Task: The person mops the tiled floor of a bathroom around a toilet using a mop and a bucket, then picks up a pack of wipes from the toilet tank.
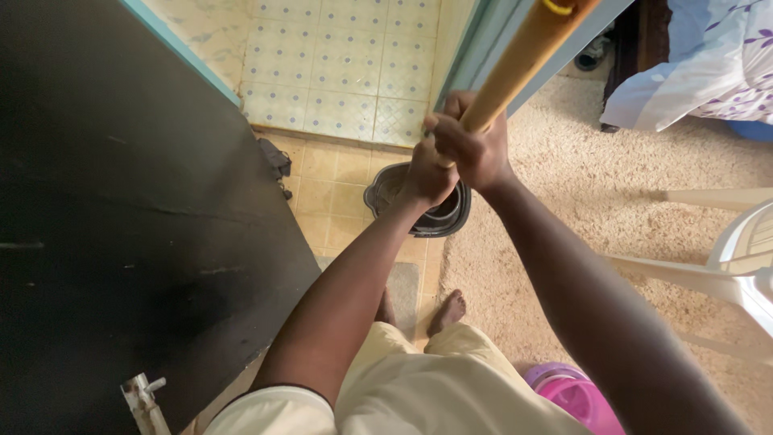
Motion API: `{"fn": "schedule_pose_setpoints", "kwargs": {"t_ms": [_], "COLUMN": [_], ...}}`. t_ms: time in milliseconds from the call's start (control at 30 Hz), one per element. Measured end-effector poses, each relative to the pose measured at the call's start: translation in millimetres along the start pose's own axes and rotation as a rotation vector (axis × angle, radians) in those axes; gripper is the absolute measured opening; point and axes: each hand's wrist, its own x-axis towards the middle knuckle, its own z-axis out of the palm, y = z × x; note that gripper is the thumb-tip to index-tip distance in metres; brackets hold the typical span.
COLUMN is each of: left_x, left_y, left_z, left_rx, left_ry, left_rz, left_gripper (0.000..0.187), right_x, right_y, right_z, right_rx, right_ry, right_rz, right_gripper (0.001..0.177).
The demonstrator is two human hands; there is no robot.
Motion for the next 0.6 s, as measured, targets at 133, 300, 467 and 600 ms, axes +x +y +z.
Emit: {"fn": "schedule_pose_setpoints", "kwargs": {"t_ms": [133, 300, 467, 600], "left_x": [9.5, 31.6, 37.7, 33.4], "left_y": [1.7, -6.0, 22.4, 75.4], "left_z": [-7.2, -41.8, -36.8, -22.1], "left_rx": [-0.217, -0.277, -0.165, -0.092], "left_ry": [-0.184, -0.567, -0.555, -0.282], "left_rz": [0.034, -0.160, -0.196, 0.134], "left_gripper": [0.011, 0.025, 0.020, 0.008], "right_x": [-5.8, 7.3, 11.2, 12.1], "right_y": [12.8, 10.9, -6.7, -31.4], "right_z": [-3.0, -13.1, -26.5, -18.6], "right_rx": [0.012, 0.104, 0.049, 0.125], "right_ry": [-0.056, -0.382, -0.370, -0.259], "right_rz": [0.007, 0.000, -0.026, -0.104], "right_gripper": [0.039, 0.032, 0.041, 0.044]}}
